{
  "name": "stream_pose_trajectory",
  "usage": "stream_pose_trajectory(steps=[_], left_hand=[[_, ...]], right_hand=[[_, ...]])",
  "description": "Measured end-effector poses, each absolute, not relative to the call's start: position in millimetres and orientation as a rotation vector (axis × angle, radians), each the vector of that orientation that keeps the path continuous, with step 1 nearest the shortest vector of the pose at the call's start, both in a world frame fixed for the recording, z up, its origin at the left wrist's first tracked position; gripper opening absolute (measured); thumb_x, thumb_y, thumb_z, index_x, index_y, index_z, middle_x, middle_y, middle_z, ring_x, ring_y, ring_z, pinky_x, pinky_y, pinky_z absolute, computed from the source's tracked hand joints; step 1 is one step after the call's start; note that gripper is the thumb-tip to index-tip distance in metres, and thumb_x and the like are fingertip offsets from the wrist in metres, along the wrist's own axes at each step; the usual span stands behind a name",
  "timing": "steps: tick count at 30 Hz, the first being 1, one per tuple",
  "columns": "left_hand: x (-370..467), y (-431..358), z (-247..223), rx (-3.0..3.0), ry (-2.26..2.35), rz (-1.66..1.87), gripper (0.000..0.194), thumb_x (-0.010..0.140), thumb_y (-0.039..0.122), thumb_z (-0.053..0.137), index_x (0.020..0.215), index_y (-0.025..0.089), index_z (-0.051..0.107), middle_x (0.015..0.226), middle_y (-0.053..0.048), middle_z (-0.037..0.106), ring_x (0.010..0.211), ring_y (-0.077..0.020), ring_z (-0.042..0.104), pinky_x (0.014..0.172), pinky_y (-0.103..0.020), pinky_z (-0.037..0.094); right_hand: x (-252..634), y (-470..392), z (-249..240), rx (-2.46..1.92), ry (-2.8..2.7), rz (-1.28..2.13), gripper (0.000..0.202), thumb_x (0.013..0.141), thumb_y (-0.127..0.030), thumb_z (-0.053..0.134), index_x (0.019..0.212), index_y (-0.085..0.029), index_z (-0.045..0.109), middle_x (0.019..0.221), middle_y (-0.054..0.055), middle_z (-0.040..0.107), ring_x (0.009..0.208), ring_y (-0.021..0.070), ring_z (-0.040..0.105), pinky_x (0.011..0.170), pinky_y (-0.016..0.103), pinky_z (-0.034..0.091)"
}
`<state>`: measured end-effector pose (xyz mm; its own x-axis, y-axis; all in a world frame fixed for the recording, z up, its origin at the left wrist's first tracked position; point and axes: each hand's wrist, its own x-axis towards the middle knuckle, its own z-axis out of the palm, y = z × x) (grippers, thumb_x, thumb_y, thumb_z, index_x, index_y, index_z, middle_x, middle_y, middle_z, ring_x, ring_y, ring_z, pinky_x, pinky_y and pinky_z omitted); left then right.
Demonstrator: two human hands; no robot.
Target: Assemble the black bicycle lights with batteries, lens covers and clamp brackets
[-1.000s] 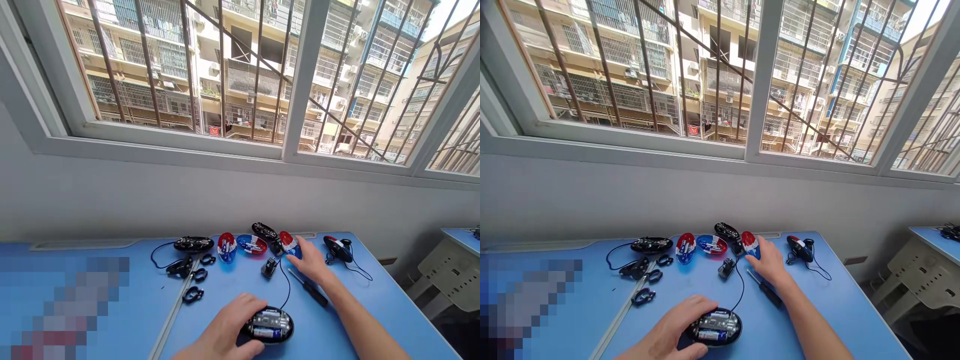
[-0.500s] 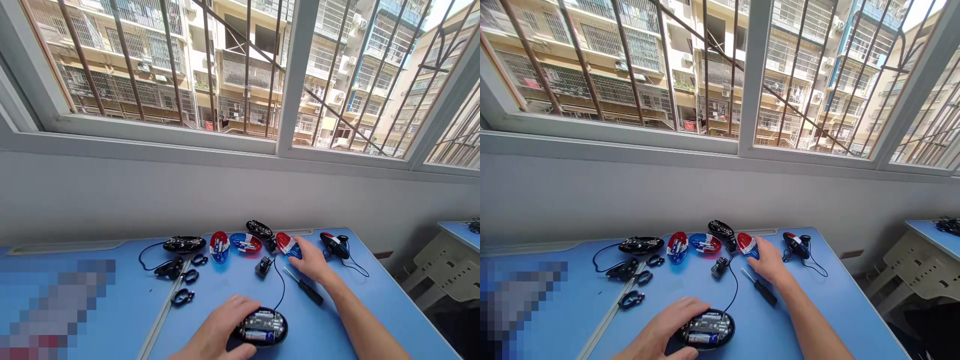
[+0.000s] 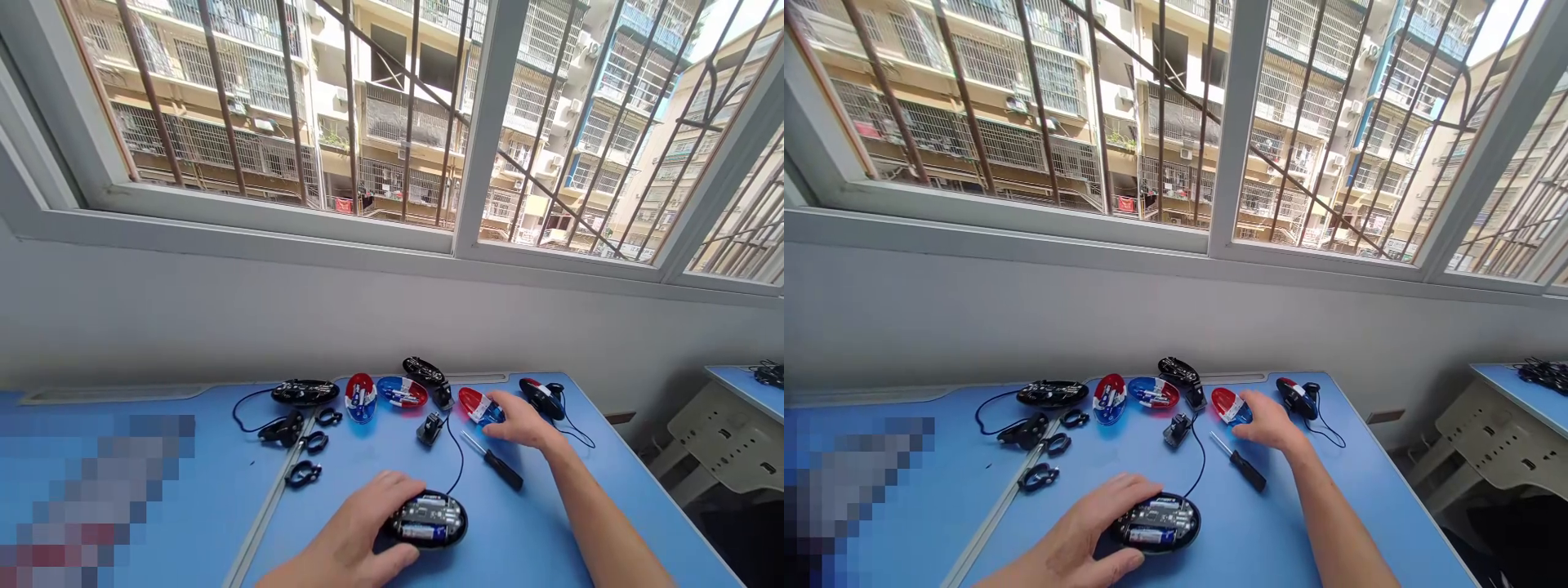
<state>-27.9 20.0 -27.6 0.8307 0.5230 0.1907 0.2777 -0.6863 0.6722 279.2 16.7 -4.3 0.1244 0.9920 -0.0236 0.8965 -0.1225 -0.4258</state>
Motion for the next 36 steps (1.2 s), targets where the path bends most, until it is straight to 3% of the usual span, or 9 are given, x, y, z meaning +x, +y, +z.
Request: stream_pose_trajectory(steps=[9, 15, 19, 22, 29, 36], left_hand=[[-28, 20, -26, 2.374, 0.558, 0.522, 0.048, 0.073, 0.014, 0.061, 0.12, 0.024, 0.057, 0.114, -0.005, 0.066, 0.101, -0.0264, 0.06, 0.088, -0.034, 0.05], [-31, 24, -36, 2.391, 0.554, 0.518, 0.051, 0.076, 0.015, 0.058, 0.126, 0.025, 0.055, 0.117, -0.006, 0.066, 0.102, -0.0263, 0.061, 0.09, -0.035, 0.05], [-33, 29, -49, 2.404, 0.538, 0.548, 0.054, 0.076, 0.018, 0.06, 0.129, 0.027, 0.054, 0.122, -0.005, 0.065, 0.106, -0.0275, 0.06, 0.092, -0.036, 0.05], [-34, 30, -54, 2.411, 0.549, 0.544, 0.056, 0.076, 0.019, 0.06, 0.13, 0.028, 0.053, 0.125, -0.005, 0.064, 0.109, -0.0286, 0.059, 0.095, -0.037, 0.05], [-31, 22, -42, 2.385, 0.624, 0.598, 0.054, 0.075, 0.016, 0.061, 0.126, 0.029, 0.057, 0.122, -0.003, 0.066, 0.109, -0.0281, 0.06, 0.093, -0.034, 0.05], [-30, 20, -38, 2.387, 0.632, 0.612, 0.052, 0.074, 0.018, 0.062, 0.125, 0.03, 0.058, 0.123, -0.002, 0.067, 0.109, -0.0284, 0.061, 0.091, -0.033, 0.05]], right_hand=[[285, -8, -9, -2.051, -1.769, 0.476, 0.059, 0.073, -0.029, 0.069, 0.13, -0.017, 0.056, 0.112, 0.011, 0.068, 0.087, 0.0239, 0.065, 0.075, 0.034, 0.05], [291, -30, -14, -1.976, -1.774, 0.384, 0.06, 0.079, -0.031, 0.066, 0.136, -0.023, 0.051, 0.126, 0.009, 0.063, 0.104, 0.0243, 0.062, 0.085, 0.034, 0.05], [293, -29, -16, -1.96, -1.761, 0.241, 0.028, 0.089, -0.027, 0.053, 0.112, -0.025, 0.069, 0.118, 0.007, 0.065, 0.1, 0.023, 0.063, 0.08, 0.033, 0.049], [295, -24, -20, -1.993, -1.763, 0.174, 0.021, 0.088, -0.022, 0.053, 0.09, -0.024, 0.074, 0.107, 0.006, 0.067, 0.095, 0.0234, 0.063, 0.077, 0.033, 0.048], [293, -18, -16, -2.082, -1.825, 0.154, 0.018, 0.088, -0.022, 0.057, 0.085, -0.025, 0.074, 0.1, 0.001, 0.07, 0.083, 0.0177, 0.066, 0.07, 0.028, 0.047], [273, -6, -2, -2.218, -1.9, 0.057, 0.019, 0.082, -0.01, 0.059, 0.081, -0.021, 0.074, 0.108, 0.007, 0.07, 0.097, 0.0249, 0.064, 0.071, 0.03, 0.046]])
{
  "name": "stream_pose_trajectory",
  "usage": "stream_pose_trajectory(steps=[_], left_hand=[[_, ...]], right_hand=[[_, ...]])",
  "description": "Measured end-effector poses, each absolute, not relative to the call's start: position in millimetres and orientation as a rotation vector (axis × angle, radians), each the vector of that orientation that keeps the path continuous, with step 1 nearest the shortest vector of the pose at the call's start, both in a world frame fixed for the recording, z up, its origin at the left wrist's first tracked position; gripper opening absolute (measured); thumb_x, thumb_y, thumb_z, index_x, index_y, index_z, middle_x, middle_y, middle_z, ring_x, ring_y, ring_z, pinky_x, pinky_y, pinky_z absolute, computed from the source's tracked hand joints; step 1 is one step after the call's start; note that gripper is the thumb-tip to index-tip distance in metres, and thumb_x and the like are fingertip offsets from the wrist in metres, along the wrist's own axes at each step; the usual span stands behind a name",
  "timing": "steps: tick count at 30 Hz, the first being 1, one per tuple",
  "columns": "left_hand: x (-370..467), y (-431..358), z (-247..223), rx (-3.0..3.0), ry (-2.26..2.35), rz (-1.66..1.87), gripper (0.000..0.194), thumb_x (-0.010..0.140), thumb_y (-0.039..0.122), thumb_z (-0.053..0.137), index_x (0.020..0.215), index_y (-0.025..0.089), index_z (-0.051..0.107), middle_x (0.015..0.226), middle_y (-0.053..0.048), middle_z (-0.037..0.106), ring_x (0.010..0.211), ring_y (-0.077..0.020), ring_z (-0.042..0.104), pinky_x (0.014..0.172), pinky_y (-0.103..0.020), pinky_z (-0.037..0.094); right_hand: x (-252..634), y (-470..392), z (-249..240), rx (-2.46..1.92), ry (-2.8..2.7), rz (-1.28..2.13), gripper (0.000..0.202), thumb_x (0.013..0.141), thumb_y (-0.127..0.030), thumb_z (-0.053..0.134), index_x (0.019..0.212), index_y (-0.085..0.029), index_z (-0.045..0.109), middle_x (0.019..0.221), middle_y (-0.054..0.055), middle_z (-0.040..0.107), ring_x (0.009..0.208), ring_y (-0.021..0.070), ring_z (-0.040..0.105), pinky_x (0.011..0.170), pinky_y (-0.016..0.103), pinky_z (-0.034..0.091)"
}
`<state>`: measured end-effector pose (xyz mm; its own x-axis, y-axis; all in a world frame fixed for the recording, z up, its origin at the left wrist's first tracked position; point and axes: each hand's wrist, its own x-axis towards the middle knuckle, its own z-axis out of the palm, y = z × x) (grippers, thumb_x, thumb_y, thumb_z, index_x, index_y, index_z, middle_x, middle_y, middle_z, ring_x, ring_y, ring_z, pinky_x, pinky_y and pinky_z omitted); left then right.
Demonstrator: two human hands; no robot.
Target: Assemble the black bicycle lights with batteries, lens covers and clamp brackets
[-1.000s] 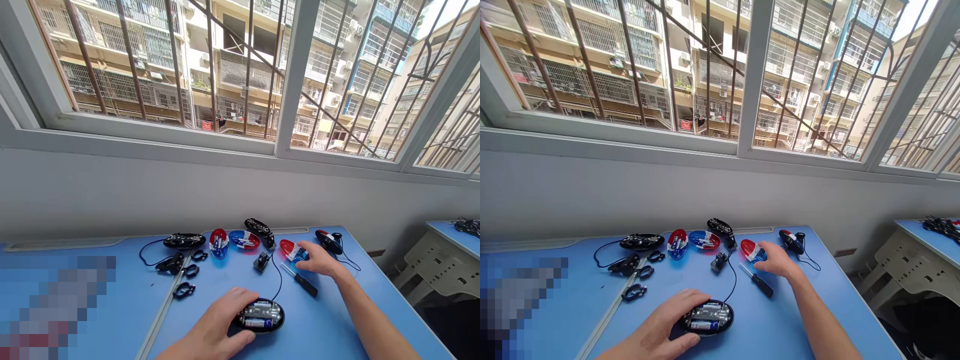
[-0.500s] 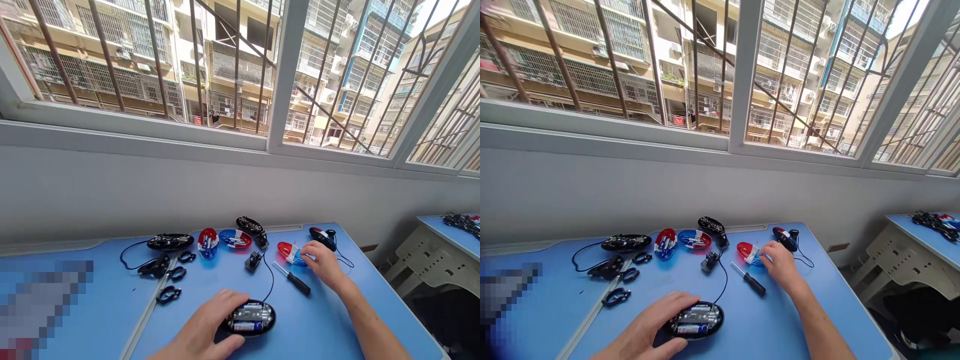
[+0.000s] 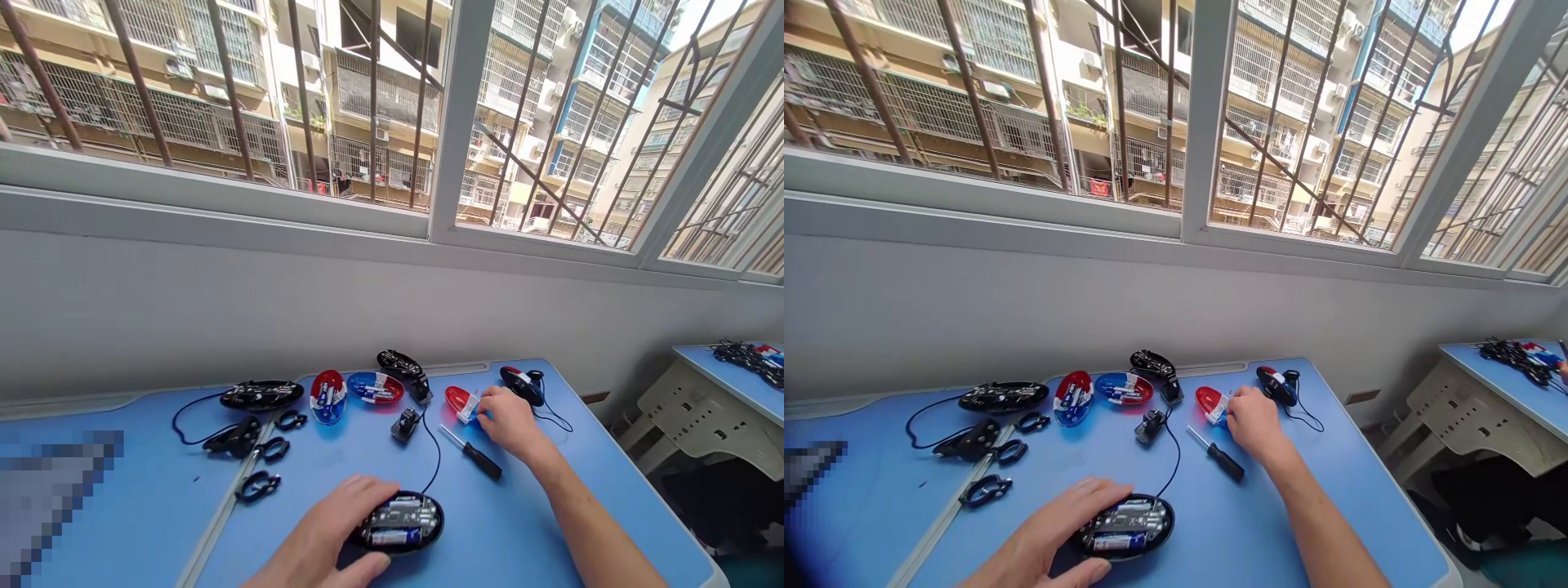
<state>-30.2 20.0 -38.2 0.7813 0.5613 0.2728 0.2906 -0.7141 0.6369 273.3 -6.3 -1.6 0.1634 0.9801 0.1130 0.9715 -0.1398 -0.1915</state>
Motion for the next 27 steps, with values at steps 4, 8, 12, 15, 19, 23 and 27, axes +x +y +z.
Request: stream_pose_trajectory(steps=[4, 8, 12, 15, 19, 23, 27], left_hand=[[-29, 18, -35, 2.377, 0.625, 0.616, 0.052, 0.074, 0.016, 0.061, 0.125, 0.031, 0.058, 0.122, -0.002, 0.066, 0.108, -0.0269, 0.06, 0.09, -0.032, 0.05], [-29, 18, -35, 2.365, 0.618, 0.565, 0.051, 0.075, 0.015, 0.058, 0.124, 0.03, 0.056, 0.118, -0.002, 0.067, 0.102, -0.0251, 0.062, 0.086, -0.032, 0.05], [-29, 22, -42, 2.388, 0.563, 0.557, 0.053, 0.075, 0.016, 0.058, 0.126, 0.028, 0.054, 0.118, -0.004, 0.066, 0.102, -0.0264, 0.061, 0.086, -0.034, 0.051], [-29, 25, -44, 2.396, 0.536, 0.555, 0.052, 0.076, 0.017, 0.058, 0.127, 0.028, 0.054, 0.117, -0.004, 0.066, 0.102, -0.0263, 0.06, 0.087, -0.035, 0.05], [-28, 23, -35, 2.397, 0.536, 0.512, 0.051, 0.076, 0.015, 0.059, 0.125, 0.025, 0.055, 0.115, -0.005, 0.066, 0.101, -0.0251, 0.06, 0.089, -0.034, 0.05], [-28, 19, -26, 2.406, 0.564, 0.5, 0.051, 0.075, 0.015, 0.06, 0.125, 0.023, 0.055, 0.115, -0.007, 0.066, 0.102, -0.0252, 0.06, 0.09, -0.035, 0.05], [-27, 20, -30, 2.405, 0.553, 0.508, 0.05, 0.076, 0.015, 0.058, 0.125, 0.024, 0.055, 0.113, -0.006, 0.066, 0.099, -0.0253, 0.061, 0.088, -0.035, 0.051]], right_hand=[[268, -2, -2, -2.244, -1.954, 0.02, 0.02, 0.081, -0.006, 0.058, 0.075, -0.019, 0.073, 0.108, 0.009, 0.07, 0.097, 0.0262, 0.063, 0.07, 0.03, 0.046], [269, -2, -2, -2.176, -2.027, 0.003, 0.023, 0.082, -0.004, 0.056, 0.074, -0.02, 0.072, 0.114, 0.007, 0.069, 0.104, 0.0242, 0.062, 0.075, 0.028, 0.048], [271, -2, -3, -2.084, -2.051, -0.022, 0.021, 0.086, -0.009, 0.058, 0.081, -0.022, 0.074, 0.13, 0.005, 0.061, 0.117, 0.0232, 0.055, 0.089, 0.031, 0.046], [274, -1, -8, -2.043, -2.052, 0.004, 0.017, 0.086, -0.014, 0.062, 0.085, -0.025, 0.075, 0.13, 0.004, 0.061, 0.118, 0.0229, 0.054, 0.091, 0.032, 0.046], [278, 2, -16, -2.032, -2.032, 0.065, 0.015, 0.084, -0.015, 0.064, 0.084, -0.025, 0.075, 0.128, 0.005, 0.062, 0.117, 0.0239, 0.056, 0.09, 0.033, 0.047], [279, 2, -17, -2.033, -2.031, 0.092, 0.018, 0.083, -0.009, 0.06, 0.081, -0.021, 0.073, 0.123, 0.007, 0.064, 0.114, 0.0245, 0.057, 0.088, 0.032, 0.047], [276, -1, -11, -2.039, -2.042, 0.085, 0.021, 0.084, -0.006, 0.055, 0.079, -0.019, 0.071, 0.123, 0.008, 0.064, 0.113, 0.024, 0.058, 0.085, 0.03, 0.048]])
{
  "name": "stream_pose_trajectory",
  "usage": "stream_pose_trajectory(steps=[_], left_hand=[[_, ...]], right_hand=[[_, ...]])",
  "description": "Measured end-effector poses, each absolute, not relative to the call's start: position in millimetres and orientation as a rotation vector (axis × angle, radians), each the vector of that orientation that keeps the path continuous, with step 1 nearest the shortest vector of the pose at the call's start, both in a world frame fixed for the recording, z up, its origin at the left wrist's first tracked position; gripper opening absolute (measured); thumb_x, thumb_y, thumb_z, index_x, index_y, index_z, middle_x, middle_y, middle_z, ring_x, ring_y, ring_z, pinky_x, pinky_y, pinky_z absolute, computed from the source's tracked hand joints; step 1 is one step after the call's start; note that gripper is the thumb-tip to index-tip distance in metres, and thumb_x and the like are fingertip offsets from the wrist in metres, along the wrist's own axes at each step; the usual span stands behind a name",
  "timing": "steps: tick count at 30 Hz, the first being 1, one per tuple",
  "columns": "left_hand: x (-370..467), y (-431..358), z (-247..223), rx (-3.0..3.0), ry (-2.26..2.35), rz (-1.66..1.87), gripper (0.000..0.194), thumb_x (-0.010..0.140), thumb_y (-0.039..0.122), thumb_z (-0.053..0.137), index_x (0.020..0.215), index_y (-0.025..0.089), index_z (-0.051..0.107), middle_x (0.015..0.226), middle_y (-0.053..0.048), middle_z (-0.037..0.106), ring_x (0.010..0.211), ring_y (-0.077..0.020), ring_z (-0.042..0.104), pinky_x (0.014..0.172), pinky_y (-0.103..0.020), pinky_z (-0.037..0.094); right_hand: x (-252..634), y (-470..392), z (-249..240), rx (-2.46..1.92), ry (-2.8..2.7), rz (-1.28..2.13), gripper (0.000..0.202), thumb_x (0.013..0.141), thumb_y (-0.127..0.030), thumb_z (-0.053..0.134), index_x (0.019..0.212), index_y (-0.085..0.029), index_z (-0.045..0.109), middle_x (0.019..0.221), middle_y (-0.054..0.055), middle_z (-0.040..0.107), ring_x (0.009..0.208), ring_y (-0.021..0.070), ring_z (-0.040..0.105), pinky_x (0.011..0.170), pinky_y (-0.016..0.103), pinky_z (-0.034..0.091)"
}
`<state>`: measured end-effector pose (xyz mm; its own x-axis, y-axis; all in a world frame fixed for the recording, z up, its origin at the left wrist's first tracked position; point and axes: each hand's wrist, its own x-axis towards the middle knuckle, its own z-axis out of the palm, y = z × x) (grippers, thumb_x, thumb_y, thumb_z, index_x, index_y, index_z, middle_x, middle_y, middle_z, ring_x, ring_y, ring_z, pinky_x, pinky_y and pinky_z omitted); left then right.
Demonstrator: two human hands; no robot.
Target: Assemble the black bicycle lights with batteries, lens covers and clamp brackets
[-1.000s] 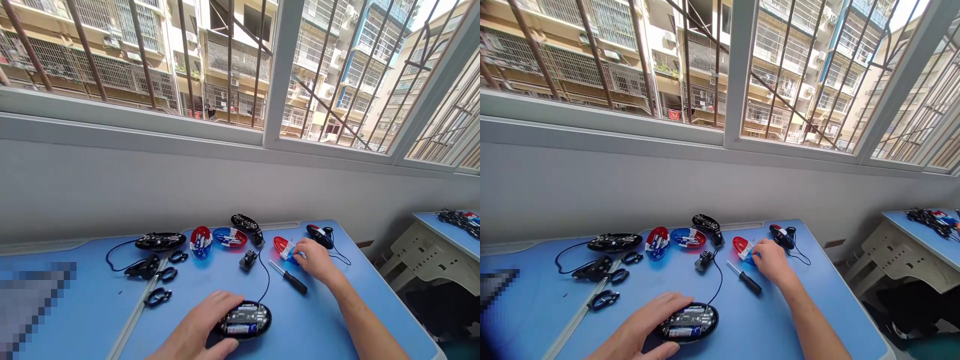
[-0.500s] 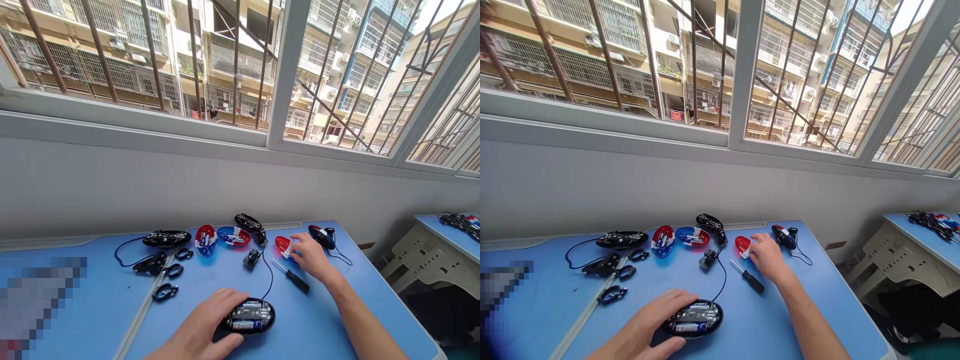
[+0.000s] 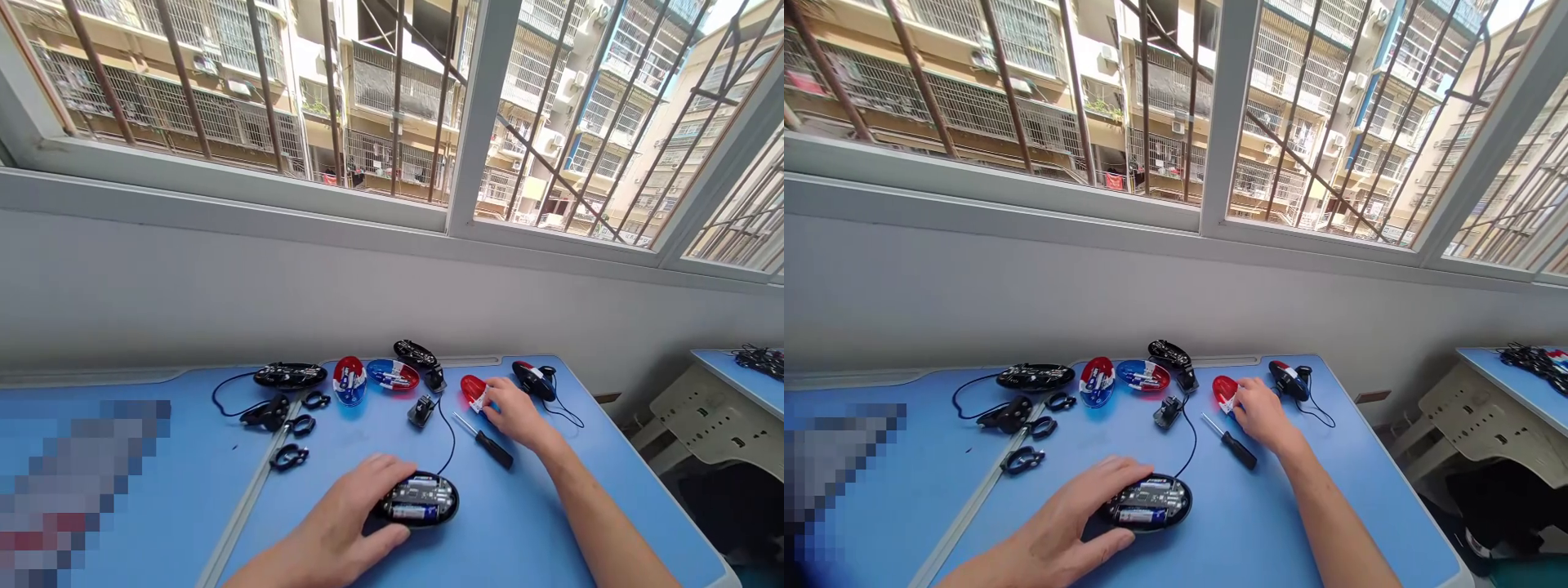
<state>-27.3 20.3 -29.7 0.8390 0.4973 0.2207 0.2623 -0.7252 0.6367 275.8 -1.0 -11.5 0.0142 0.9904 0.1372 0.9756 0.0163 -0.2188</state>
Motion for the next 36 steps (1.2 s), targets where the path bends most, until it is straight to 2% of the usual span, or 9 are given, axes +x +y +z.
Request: stream_pose_trajectory(steps=[7, 12, 19, 23, 25, 29, 31, 33, 36], left_hand=[[-29, 22, -37, 2.426, 0.56, 0.558, 0.051, 0.075, 0.018, 0.06, 0.125, 0.027, 0.057, 0.116, -0.005, 0.067, 0.101, -0.0279, 0.061, 0.085, -0.033, 0.052], [-28, 18, -32, 2.365, 0.587, 0.558, 0.049, 0.077, 0.015, 0.057, 0.124, 0.025, 0.057, 0.115, -0.005, 0.067, 0.1, -0.0254, 0.061, 0.087, -0.033, 0.051], [-28, 18, -37, 2.38, 0.614, 0.635, 0.047, 0.079, 0.018, 0.057, 0.124, 0.028, 0.059, 0.118, -0.004, 0.068, 0.104, -0.0265, 0.061, 0.091, -0.034, 0.049], [-27, 18, -36, 2.38, 0.604, 0.62, 0.046, 0.078, 0.018, 0.058, 0.122, 0.028, 0.059, 0.117, -0.003, 0.068, 0.103, -0.0265, 0.062, 0.088, -0.032, 0.05], [-27, 19, -35, 2.38, 0.59, 0.604, 0.046, 0.077, 0.017, 0.057, 0.122, 0.027, 0.059, 0.118, -0.004, 0.068, 0.103, -0.0264, 0.062, 0.088, -0.031, 0.051], [-27, 21, -37, 2.381, 0.572, 0.576, 0.047, 0.079, 0.018, 0.057, 0.125, 0.025, 0.057, 0.117, -0.006, 0.067, 0.102, -0.0264, 0.061, 0.088, -0.034, 0.051], [-27, 22, -40, 2.381, 0.562, 0.573, 0.047, 0.079, 0.019, 0.057, 0.127, 0.025, 0.057, 0.116, -0.006, 0.067, 0.102, -0.0267, 0.06, 0.089, -0.035, 0.05], [-27, 24, -43, 2.39, 0.541, 0.571, 0.047, 0.08, 0.02, 0.057, 0.127, 0.025, 0.056, 0.117, -0.006, 0.067, 0.102, -0.0268, 0.06, 0.09, -0.036, 0.05], [-27, 25, -44, 2.421, 0.5, 0.567, 0.048, 0.08, 0.02, 0.058, 0.128, 0.024, 0.055, 0.117, -0.006, 0.067, 0.102, -0.0261, 0.06, 0.09, -0.035, 0.05]], right_hand=[[275, -3, -5, -2.034, -2.073, 0.081, 0.021, 0.081, -0.004, 0.056, 0.076, -0.018, 0.07, 0.125, 0.01, 0.063, 0.116, 0.027, 0.057, 0.086, 0.033, 0.049], [274, 0, -8, -1.961, -2.085, 0.104, 0.023, 0.076, 0.001, 0.055, 0.066, -0.015, 0.067, 0.13, 0.012, 0.061, 0.121, 0.0288, 0.054, 0.093, 0.037, 0.047], [282, -13, 6, -1.855, -1.92, 0.135, 0.016, 0.08, -0.006, 0.058, 0.071, -0.017, 0.066, 0.136, 0.012, 0.056, 0.128, 0.0247, 0.05, 0.101, 0.038, 0.044], [277, -43, 25, -1.761, -1.862, 0.146, 0.015, 0.085, -0.012, 0.055, 0.077, -0.021, 0.063, 0.135, 0.008, 0.056, 0.126, 0.0225, 0.052, 0.097, 0.038, 0.047], [267, -59, 27, -1.592, -1.923, 0.139, 0.016, 0.084, -0.009, 0.054, 0.076, -0.021, 0.061, 0.132, 0.007, 0.059, 0.121, 0.0217, 0.056, 0.095, 0.037, 0.049], [241, -71, 11, -1.462, -2.132, -0.045, 0.02, 0.084, -0.007, 0.048, 0.075, -0.021, 0.058, 0.115, 0.009, 0.067, 0.101, 0.0204, 0.065, 0.076, 0.032, 0.055], [231, -68, -4, -1.446, -2.18, -0.191, 0.02, 0.086, -0.007, 0.046, 0.076, -0.02, 0.058, 0.114, 0.012, 0.068, 0.091, 0.0206, 0.066, 0.07, 0.032, 0.056], [225, -63, -18, -1.447, -2.185, -0.38, 0.022, 0.086, -0.005, 0.047, 0.074, -0.019, 0.059, 0.114, 0.014, 0.068, 0.09, 0.0234, 0.066, 0.07, 0.036, 0.056], [224, -55, -34, -1.423, -2.208, -0.525, 0.022, 0.081, -0.002, 0.05, 0.069, -0.017, 0.06, 0.12, 0.016, 0.065, 0.104, 0.0298, 0.061, 0.079, 0.045, 0.055]])
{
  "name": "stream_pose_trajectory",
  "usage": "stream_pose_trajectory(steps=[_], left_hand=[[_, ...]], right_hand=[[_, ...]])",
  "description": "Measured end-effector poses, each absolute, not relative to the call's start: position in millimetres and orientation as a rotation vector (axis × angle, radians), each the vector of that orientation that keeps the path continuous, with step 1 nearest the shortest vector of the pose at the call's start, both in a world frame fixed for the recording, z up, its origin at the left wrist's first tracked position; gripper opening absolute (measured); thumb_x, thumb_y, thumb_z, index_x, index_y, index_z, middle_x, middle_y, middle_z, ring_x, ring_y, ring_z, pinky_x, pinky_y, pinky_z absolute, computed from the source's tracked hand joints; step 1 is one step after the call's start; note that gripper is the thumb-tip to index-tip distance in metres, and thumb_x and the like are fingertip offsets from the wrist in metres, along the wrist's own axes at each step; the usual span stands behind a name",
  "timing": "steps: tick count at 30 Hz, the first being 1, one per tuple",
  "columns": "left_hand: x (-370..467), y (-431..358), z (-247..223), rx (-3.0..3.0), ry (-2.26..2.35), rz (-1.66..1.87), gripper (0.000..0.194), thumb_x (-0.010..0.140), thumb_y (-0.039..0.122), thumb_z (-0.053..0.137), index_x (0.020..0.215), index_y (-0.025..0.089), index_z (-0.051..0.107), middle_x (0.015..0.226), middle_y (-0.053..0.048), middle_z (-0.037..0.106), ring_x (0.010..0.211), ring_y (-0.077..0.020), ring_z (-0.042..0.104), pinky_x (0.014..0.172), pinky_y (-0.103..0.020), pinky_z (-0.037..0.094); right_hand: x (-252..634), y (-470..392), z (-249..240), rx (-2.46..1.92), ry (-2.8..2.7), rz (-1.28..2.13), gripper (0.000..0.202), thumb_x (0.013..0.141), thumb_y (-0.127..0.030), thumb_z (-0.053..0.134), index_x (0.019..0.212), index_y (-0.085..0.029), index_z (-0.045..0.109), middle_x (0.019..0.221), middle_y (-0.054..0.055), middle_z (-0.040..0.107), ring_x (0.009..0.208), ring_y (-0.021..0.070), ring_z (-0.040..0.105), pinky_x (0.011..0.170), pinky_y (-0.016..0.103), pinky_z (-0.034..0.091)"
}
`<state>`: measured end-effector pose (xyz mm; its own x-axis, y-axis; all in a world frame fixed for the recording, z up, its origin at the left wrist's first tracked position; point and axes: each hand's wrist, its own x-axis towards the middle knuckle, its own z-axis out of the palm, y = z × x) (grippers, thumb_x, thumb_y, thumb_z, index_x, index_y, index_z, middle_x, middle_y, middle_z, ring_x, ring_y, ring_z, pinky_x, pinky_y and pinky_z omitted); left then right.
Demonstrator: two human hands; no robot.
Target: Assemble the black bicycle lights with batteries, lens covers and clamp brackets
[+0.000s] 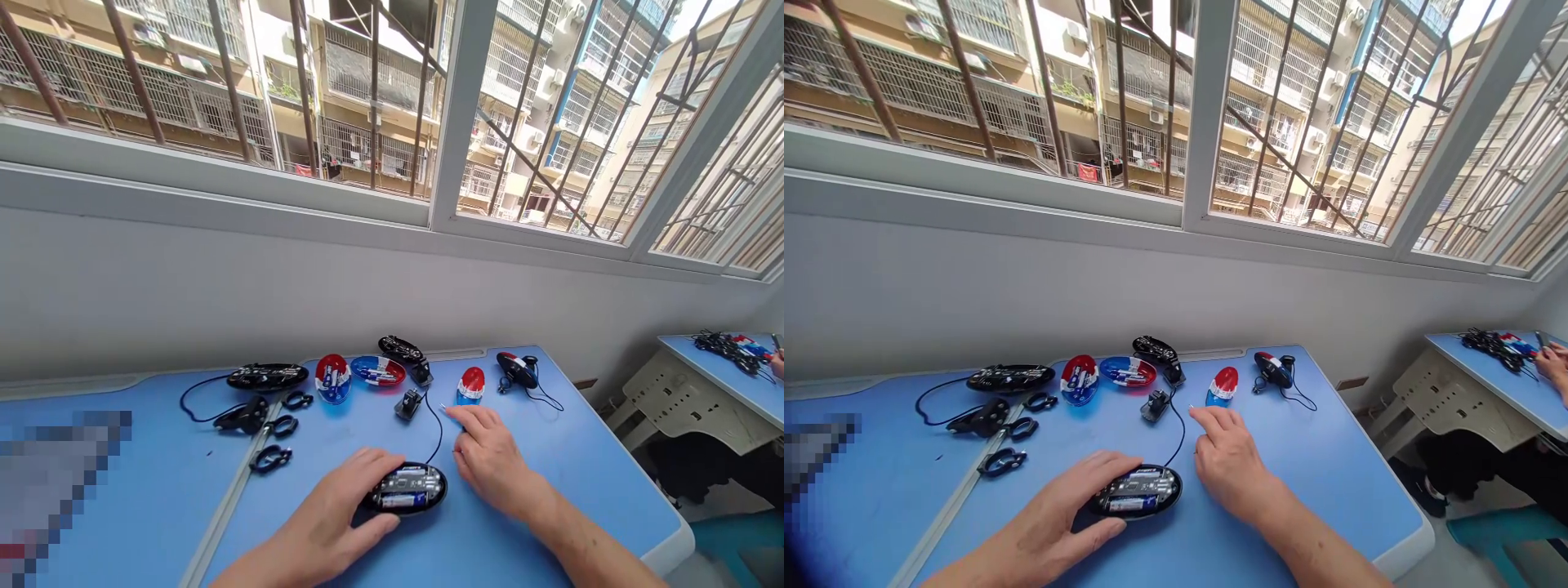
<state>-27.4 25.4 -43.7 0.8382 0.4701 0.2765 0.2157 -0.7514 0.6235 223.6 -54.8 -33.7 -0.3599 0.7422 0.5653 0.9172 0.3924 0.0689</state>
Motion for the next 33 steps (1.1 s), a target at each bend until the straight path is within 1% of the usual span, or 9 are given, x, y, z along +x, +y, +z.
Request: stream_pose_trajectory(steps=[2, 4, 9, 14, 18, 23, 28, 30, 33], left_hand=[[-27, 26, -43, 2.442, 0.496, 0.572, 0.047, 0.08, 0.019, 0.058, 0.127, 0.024, 0.055, 0.117, -0.006, 0.067, 0.102, -0.0255, 0.061, 0.089, -0.033, 0.05], [-27, 25, -41, 2.457, 0.501, 0.572, 0.047, 0.08, 0.018, 0.058, 0.126, 0.024, 0.055, 0.117, -0.006, 0.067, 0.101, -0.0251, 0.061, 0.087, -0.032, 0.05], [-26, 21, -35, 2.421, 0.535, 0.548, 0.045, 0.08, 0.018, 0.056, 0.124, 0.023, 0.057, 0.113, -0.006, 0.068, 0.098, -0.0245, 0.06, 0.087, -0.033, 0.049], [-26, 21, -32, 2.403, 0.531, 0.516, 0.045, 0.08, 0.018, 0.057, 0.125, 0.023, 0.057, 0.112, -0.006, 0.067, 0.098, -0.0246, 0.06, 0.087, -0.033, 0.05], [-26, 22, -30, 2.412, 0.528, 0.515, 0.046, 0.078, 0.016, 0.057, 0.124, 0.023, 0.057, 0.111, -0.006, 0.067, 0.098, -0.0244, 0.061, 0.086, -0.033, 0.051], [-26, 21, -30, 2.441, 0.54, 0.526, 0.046, 0.078, 0.017, 0.06, 0.123, 0.023, 0.057, 0.112, -0.006, 0.068, 0.099, -0.0246, 0.062, 0.088, -0.033, 0.051], [-26, 19, -27, 2.445, 0.526, 0.53, 0.046, 0.077, 0.014, 0.058, 0.123, 0.022, 0.057, 0.112, -0.006, 0.067, 0.098, -0.024, 0.061, 0.087, -0.032, 0.051], [-26, 19, -26, 2.438, 0.531, 0.513, 0.046, 0.077, 0.014, 0.058, 0.123, 0.022, 0.057, 0.111, -0.006, 0.067, 0.098, -0.024, 0.061, 0.088, -0.032, 0.051], [-27, 19, -26, 2.424, 0.547, 0.486, 0.047, 0.079, 0.016, 0.057, 0.125, 0.021, 0.056, 0.113, -0.007, 0.066, 0.1, -0.0251, 0.06, 0.089, -0.034, 0.05]], right_hand=[[225, -52, -40, -1.408, -2.233, -0.535, 0.021, 0.079, -0.002, 0.05, 0.068, -0.017, 0.06, 0.122, 0.017, 0.064, 0.111, 0.0323, 0.058, 0.084, 0.05, 0.053], [227, -52, -43, -1.422, -2.244, -0.513, 0.021, 0.08, -0.003, 0.05, 0.07, -0.017, 0.061, 0.121, 0.016, 0.064, 0.114, 0.0325, 0.056, 0.087, 0.052, 0.052], [230, -58, -42, -1.43, -2.218, -0.447, 0.019, 0.084, -0.004, 0.052, 0.076, -0.018, 0.063, 0.118, 0.014, 0.066, 0.115, 0.0307, 0.055, 0.089, 0.051, 0.052], [232, -61, -40, -1.418, -2.198, -0.44, 0.016, 0.086, -0.009, 0.056, 0.077, -0.02, 0.064, 0.115, 0.012, 0.067, 0.113, 0.0296, 0.057, 0.088, 0.049, 0.053], [234, -62, -39, -1.405, -2.191, -0.429, 0.014, 0.085, -0.01, 0.057, 0.079, -0.018, 0.065, 0.114, 0.013, 0.067, 0.111, 0.0305, 0.058, 0.086, 0.049, 0.054], [231, -64, -37, -1.355, -2.133, -0.394, 0.014, 0.087, -0.013, 0.054, 0.084, -0.02, 0.066, 0.112, 0.013, 0.068, 0.109, 0.0292, 0.058, 0.085, 0.048, 0.053], [228, -63, -33, -1.263, -1.948, -0.274, 0.02, 0.089, -0.012, 0.05, 0.086, -0.022, 0.067, 0.095, 0.008, 0.071, 0.092, 0.023, 0.063, 0.079, 0.04, 0.054], [232, -62, -32, -1.286, -1.834, -0.207, 0.019, 0.09, -0.016, 0.05, 0.085, -0.023, 0.067, 0.089, 0.006, 0.072, 0.086, 0.0213, 0.065, 0.078, 0.038, 0.054], [249, -56, -32, -1.397, -1.659, -0.178, 0.018, 0.091, -0.024, 0.05, 0.09, -0.024, 0.068, 0.091, 0.007, 0.073, 0.089, 0.0222, 0.066, 0.083, 0.039, 0.054]])
